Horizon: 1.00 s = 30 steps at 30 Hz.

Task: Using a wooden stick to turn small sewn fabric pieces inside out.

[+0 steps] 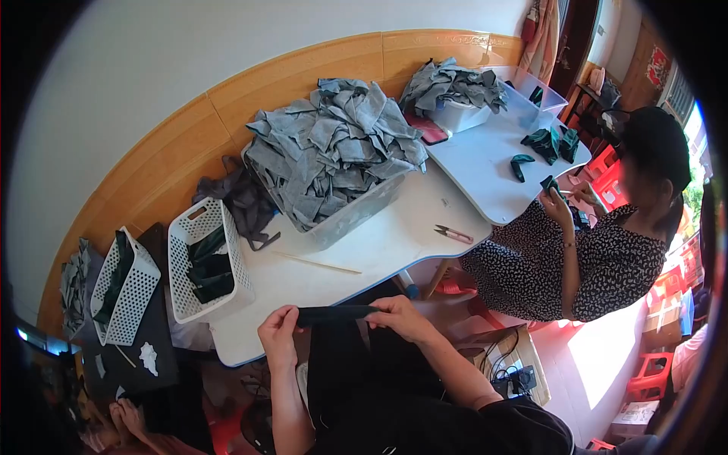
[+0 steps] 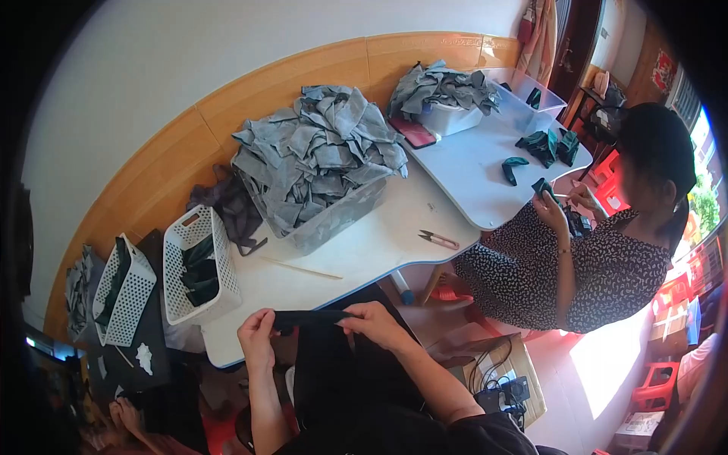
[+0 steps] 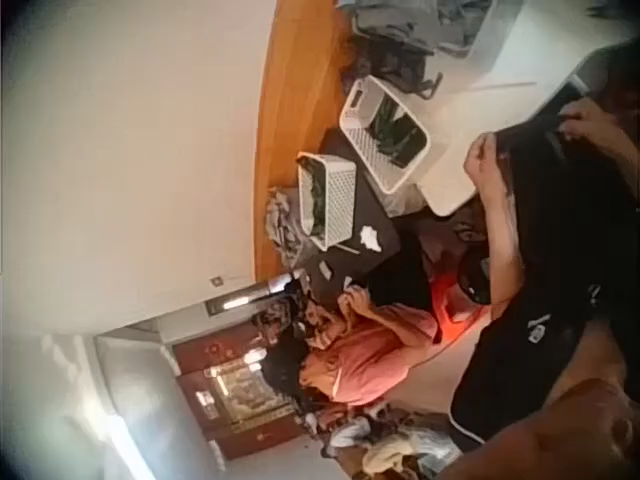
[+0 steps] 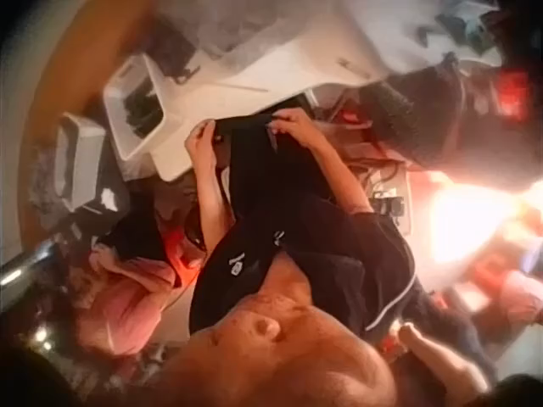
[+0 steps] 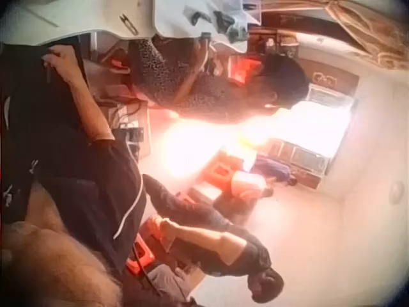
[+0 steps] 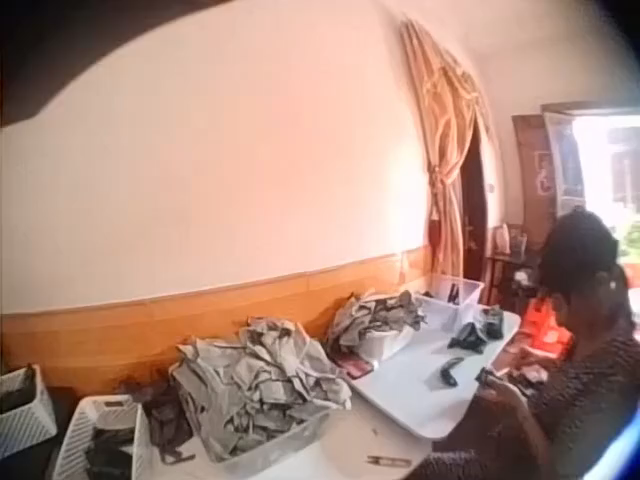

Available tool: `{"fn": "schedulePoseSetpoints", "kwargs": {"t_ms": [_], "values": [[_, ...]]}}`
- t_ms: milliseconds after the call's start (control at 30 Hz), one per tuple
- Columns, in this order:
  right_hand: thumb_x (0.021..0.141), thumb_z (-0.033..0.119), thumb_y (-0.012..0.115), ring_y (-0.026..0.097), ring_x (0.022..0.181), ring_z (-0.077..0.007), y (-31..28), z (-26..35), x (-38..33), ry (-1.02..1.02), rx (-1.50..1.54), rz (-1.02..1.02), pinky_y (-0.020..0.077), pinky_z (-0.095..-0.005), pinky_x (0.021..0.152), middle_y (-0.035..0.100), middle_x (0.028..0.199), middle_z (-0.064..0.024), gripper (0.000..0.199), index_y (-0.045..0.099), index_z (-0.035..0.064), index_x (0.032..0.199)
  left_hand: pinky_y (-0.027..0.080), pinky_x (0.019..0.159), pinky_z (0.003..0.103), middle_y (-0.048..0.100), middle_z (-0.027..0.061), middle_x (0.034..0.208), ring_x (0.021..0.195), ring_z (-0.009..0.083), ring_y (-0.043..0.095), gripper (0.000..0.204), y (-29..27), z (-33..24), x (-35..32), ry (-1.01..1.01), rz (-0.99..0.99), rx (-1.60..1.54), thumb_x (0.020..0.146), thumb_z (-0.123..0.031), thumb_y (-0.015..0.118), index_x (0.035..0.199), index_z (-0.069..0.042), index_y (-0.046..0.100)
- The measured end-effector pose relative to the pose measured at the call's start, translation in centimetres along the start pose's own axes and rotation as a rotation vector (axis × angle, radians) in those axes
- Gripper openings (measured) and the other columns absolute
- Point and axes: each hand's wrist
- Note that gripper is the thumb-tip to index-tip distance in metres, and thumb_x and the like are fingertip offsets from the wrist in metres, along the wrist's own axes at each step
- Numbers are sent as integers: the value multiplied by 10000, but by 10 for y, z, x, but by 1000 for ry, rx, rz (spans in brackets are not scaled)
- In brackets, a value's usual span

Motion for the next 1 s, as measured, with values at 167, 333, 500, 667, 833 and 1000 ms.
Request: {"fn": "schedulePoseSetpoints", "kwargs": {"t_ms": [167,333,500,667,833,1000], "values": [[1184,374,1024,885,955,-340,47,123,14,-134,-427,-324,706,-447,948,957,1162,-203,601,895,-7,1630,703,921,329,898,61,1310,1119,157,832,397,32,-79,49,0,0,-25,1310,-199,887,1685,-68,886],[1232,256,954,866,914,-345,-10,200,63,-686,-569,-683,686,-465,837,932,1218,-169,308,962,47,1458,699,1041,388,836,118,1500,1289,244,813,449,57,-114,7,112,107,156,1320,-240,873,1738,-78,853],[1259,240,924,859,1038,-328,-127,284,157,-891,-627,-978,689,-472,965,931,1264,-170,301,951,34,1477,695,1162,447,774,175,1691,1459,332,794,502,60,-103,-76,211,161,340,1329,-280,859,1791,-88,820],[1176,606,973,863,1398,-501,-224,376,226,-392,-954,-1308,665,-612,1247,917,1483,-242,663,904,91,1587,691,1283,506,713,231,1881,1629,419,775,556,103,-161,-108,311,223,498,1339,-321,845,1845,-99,787],[1191,371,944,804,1254,-316,-153,403,219,-651,-472,-905,641,-469,1133,851,1372,-102,530,884,65,1620,692,1288,491,752,234,1852,1619,409,801,579,76,-195,-129,350,219,605,1348,-303,832,1862,-49,755],[1206,135,916,744,1111,-131,-113,385,155,-787,-45,-512,618,-325,1019,785,1260,37,460,864,39,1653,725,1201,419,895,245,1583,1407,353,896,379,48,-138,-119,176,144,253,1238,-83,922,1593,49,904]]}}
Point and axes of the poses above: each hand's wrist, its own x-axis towards the middle knuckle, its own y-axis out of the palm, z = x × y
